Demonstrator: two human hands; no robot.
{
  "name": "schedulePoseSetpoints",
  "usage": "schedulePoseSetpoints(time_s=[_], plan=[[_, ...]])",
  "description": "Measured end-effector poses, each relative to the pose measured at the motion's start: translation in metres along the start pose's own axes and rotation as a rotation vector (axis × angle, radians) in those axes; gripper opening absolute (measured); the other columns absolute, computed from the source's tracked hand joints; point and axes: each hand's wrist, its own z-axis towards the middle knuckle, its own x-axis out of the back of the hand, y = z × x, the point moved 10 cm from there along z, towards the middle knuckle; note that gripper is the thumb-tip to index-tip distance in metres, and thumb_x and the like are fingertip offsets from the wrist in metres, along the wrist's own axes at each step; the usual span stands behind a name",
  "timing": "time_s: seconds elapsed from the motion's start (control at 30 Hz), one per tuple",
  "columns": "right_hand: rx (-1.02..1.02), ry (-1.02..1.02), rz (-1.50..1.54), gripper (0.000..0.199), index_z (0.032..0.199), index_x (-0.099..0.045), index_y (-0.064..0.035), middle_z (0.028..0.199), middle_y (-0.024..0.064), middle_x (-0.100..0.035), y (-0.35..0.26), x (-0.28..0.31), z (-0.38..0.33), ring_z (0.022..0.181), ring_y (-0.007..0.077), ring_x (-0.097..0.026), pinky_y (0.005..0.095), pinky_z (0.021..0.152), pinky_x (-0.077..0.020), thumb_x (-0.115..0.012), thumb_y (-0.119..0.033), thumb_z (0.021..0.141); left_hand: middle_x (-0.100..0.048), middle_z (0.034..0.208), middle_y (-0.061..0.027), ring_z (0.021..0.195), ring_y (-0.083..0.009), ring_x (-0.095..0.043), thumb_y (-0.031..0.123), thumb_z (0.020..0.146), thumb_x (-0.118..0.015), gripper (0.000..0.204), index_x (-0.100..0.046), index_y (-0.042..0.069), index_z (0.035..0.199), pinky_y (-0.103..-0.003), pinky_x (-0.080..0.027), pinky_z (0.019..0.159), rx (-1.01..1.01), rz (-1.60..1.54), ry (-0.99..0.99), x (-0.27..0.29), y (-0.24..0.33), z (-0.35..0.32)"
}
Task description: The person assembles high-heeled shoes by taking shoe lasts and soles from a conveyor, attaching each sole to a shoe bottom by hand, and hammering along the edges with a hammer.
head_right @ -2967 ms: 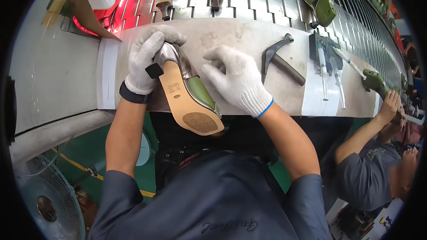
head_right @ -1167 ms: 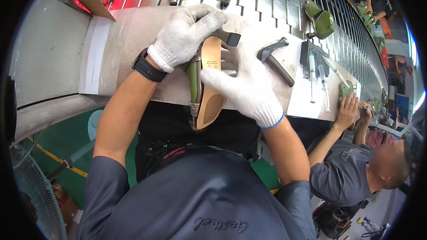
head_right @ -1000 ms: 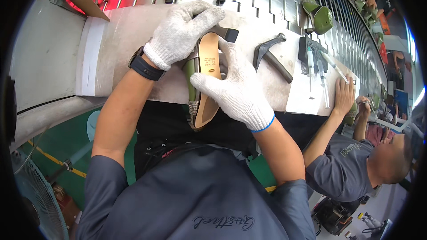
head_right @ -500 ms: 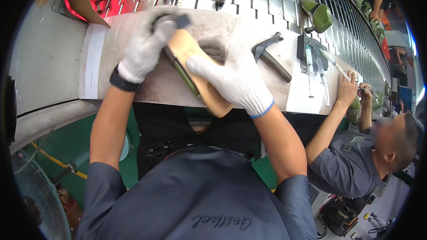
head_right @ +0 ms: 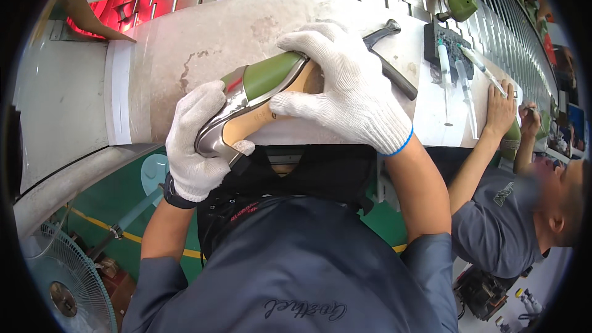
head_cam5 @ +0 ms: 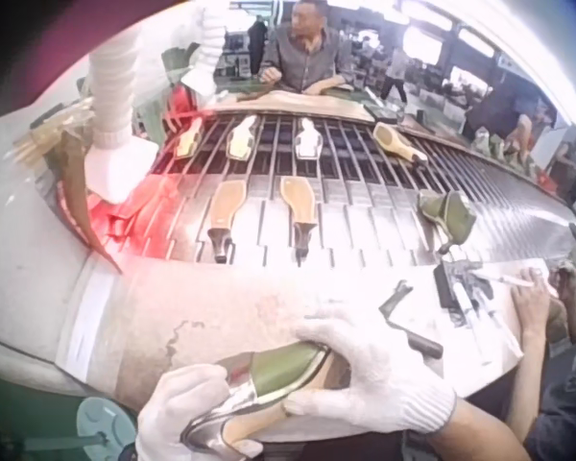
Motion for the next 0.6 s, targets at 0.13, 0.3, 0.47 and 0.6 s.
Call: schedulePoseSetpoints(time_s=[0.13,0.3,0.47,0.6], plan=[[-0.142,-0.094,0.002,0.066,0.13,-0.073,-0.0005,0.126,0.0192,-0.07,0.001,-0.003,0.009,0.122,0.0374,-0.069,0.0447,0.107,-0.055,-0.096,-0.03,0.076,-0.072,0.137,-0.023,0.126,-0.043,-0.071,0.016,0.074,-0.102,0.075,-0.07,0.002,0.14,-0.051,-0.059,0.107,0.031,-0.061,0.061,0.003,-0.001,0.001],[-0.103,-0.078,-0.025,0.067,0.129,-0.073,-0.0011,0.126,0.0186,-0.071,0.0,-0.002,0.009,0.122,0.0376,-0.07,0.0445,0.107,-0.056,-0.097,-0.03,0.073,-0.066,0.148,-0.0272,0.135,-0.0423,-0.068,0.019,0.081,-0.103,0.074,-0.067,0.001,0.143,-0.049,-0.057,0.112,0.011,0.004,-0.039,-0.001,0.007,0.005],[-0.033,-0.048,-0.048,0.071,0.129,-0.074,-0.002,0.129,0.0185,-0.071,-0.011,-0.006,0.011,0.128,0.0397,-0.066,0.0472,0.112,-0.0535,-0.099,-0.034,0.071,-0.069,0.145,-0.0233,0.131,-0.0427,-0.069,0.013,0.077,-0.101,0.069,-0.072,0.004,0.139,-0.049,-0.058,0.11,0.004,0.028,-0.01,-0.003,0.008,0.004],[-0.011,-0.068,-0.096,0.081,0.13,-0.074,-0.0027,0.131,0.0179,-0.071,-0.016,-0.013,0.012,0.131,0.0406,-0.064,0.0502,0.114,-0.051,-0.101,-0.046,0.067,-0.067,0.147,-0.0246,0.134,-0.0428,-0.068,0.006,0.077,-0.101,0.072,-0.07,0.005,0.141,-0.05,-0.057,0.112,0.002,0.011,-0.036,-0.003,0.01,0.005]])
